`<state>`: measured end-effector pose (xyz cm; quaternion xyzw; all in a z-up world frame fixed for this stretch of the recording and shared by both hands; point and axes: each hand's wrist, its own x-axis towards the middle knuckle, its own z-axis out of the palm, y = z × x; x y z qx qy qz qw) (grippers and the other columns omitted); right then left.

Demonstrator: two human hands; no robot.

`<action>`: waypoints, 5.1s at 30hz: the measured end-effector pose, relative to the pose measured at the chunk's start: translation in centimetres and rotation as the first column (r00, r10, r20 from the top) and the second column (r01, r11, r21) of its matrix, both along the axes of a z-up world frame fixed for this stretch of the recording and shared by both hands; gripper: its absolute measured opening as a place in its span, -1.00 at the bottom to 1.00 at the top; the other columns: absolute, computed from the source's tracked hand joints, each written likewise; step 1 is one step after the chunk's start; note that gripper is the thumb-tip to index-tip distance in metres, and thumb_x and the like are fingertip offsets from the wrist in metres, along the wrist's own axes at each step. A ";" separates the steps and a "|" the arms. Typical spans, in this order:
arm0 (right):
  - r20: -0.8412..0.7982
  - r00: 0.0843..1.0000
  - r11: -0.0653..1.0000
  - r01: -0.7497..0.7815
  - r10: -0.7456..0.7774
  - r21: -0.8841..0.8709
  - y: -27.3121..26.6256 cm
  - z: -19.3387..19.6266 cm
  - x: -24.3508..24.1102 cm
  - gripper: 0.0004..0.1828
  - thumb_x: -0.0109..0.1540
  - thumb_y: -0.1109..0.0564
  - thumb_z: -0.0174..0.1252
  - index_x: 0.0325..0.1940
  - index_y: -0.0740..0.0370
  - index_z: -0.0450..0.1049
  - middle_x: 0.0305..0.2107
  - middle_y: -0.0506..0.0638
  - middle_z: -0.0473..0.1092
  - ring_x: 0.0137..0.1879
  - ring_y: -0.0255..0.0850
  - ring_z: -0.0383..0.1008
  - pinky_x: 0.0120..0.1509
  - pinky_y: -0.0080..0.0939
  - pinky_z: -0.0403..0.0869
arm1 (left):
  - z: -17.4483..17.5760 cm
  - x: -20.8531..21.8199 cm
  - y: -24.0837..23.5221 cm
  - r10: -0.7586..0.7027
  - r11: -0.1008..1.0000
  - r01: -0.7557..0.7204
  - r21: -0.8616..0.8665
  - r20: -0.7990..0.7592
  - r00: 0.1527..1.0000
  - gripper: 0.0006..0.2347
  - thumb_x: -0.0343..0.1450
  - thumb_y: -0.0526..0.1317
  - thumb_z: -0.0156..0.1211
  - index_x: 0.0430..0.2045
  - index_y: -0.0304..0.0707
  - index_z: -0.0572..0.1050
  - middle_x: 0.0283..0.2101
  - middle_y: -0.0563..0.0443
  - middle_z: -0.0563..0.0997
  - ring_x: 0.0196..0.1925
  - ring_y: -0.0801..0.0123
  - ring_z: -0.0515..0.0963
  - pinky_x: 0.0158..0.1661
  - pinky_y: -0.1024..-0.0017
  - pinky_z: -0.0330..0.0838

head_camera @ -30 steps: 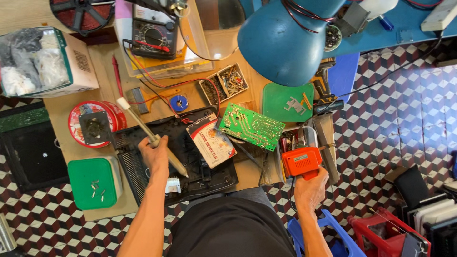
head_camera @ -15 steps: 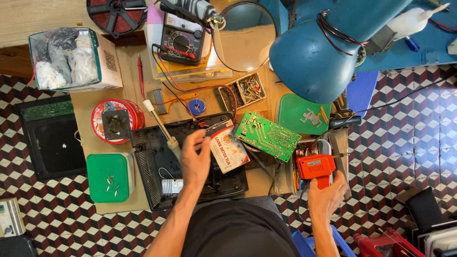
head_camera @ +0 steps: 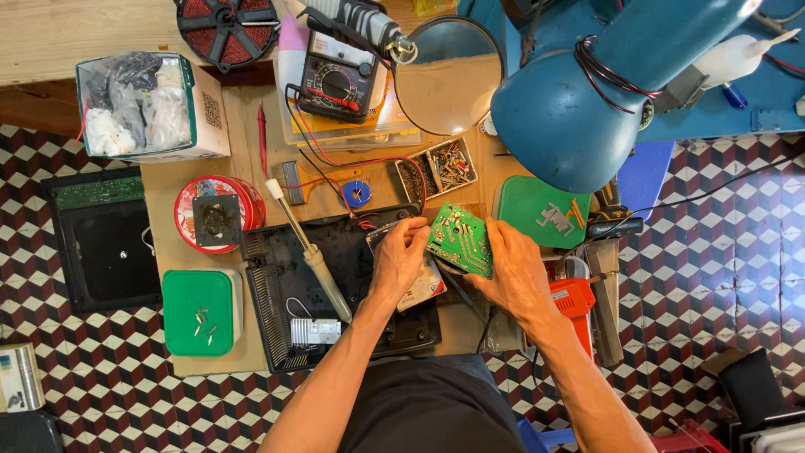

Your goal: The person uses a heat gun and a desoldering pump to remove components from a green circuit board. They repeatedly heat solder joints and use the pump to extract molten solder, then wipe the board with a cloth. The person also handles a small component and places it into a container.

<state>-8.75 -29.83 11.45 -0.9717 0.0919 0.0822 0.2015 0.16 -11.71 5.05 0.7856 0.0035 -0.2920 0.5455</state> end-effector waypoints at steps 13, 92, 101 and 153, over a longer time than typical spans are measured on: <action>0.114 0.989 0.962 0.060 -0.094 0.267 0.0 2.1 -3.6 0.07 -0.06 0.08 0.48 0.43 0.37 0.10 0.26 0.34 0.18 0.39 0.20 0.21 0.43 0.07 0.27 | 3.0 1.3 1.4 -0.137 0.911 -0.035 -0.412 -0.381 0.914 -0.64 0.50 -0.01 0.08 0.05 -0.23 0.57 -0.15 0.06 0.66 -0.17 0.49 0.59 -0.11 0.49 0.51; -0.195 0.954 0.604 0.297 -0.229 0.740 -1.5 3.2 -4.2 0.14 -0.05 0.19 0.35 0.54 0.18 -0.06 0.40 0.19 0.09 0.55 0.02 0.06 0.57 -0.01 0.10 | 6.3 3.7 -0.4 -0.368 0.730 -0.113 -0.674 -0.527 0.766 -0.60 0.53 -0.16 0.12 0.24 -0.37 0.41 -0.11 0.09 0.59 -0.10 0.57 0.57 -0.04 0.56 0.53; -0.449 0.869 0.083 0.473 -0.209 0.877 -1.7 2.9 -4.4 0.17 -0.08 -0.07 0.30 0.55 0.27 0.01 0.35 0.22 0.24 0.48 -0.02 0.23 0.55 -0.02 0.15 | 5.5 2.1 -1.7 -0.234 0.861 0.049 -0.507 -0.309 0.922 -0.62 0.56 -0.17 0.10 0.25 -0.41 0.48 0.05 -0.18 0.64 -0.05 0.45 0.60 0.05 0.47 0.53; -0.314 0.646 0.171 0.573 -0.696 0.801 2.9 4.0 -10.1 -0.37 0.20 0.13 0.11 0.34 0.41 0.26 0.09 0.20 0.46 0.13 -0.07 0.53 0.17 -0.10 0.52 | 1.0 -3.7 -3.0 -0.414 0.900 0.358 0.247 0.739 0.531 -0.88 0.28 -0.38 0.26 -0.37 -0.21 0.54 -0.31 -0.03 0.52 -0.18 0.09 0.56 -0.20 0.17 0.50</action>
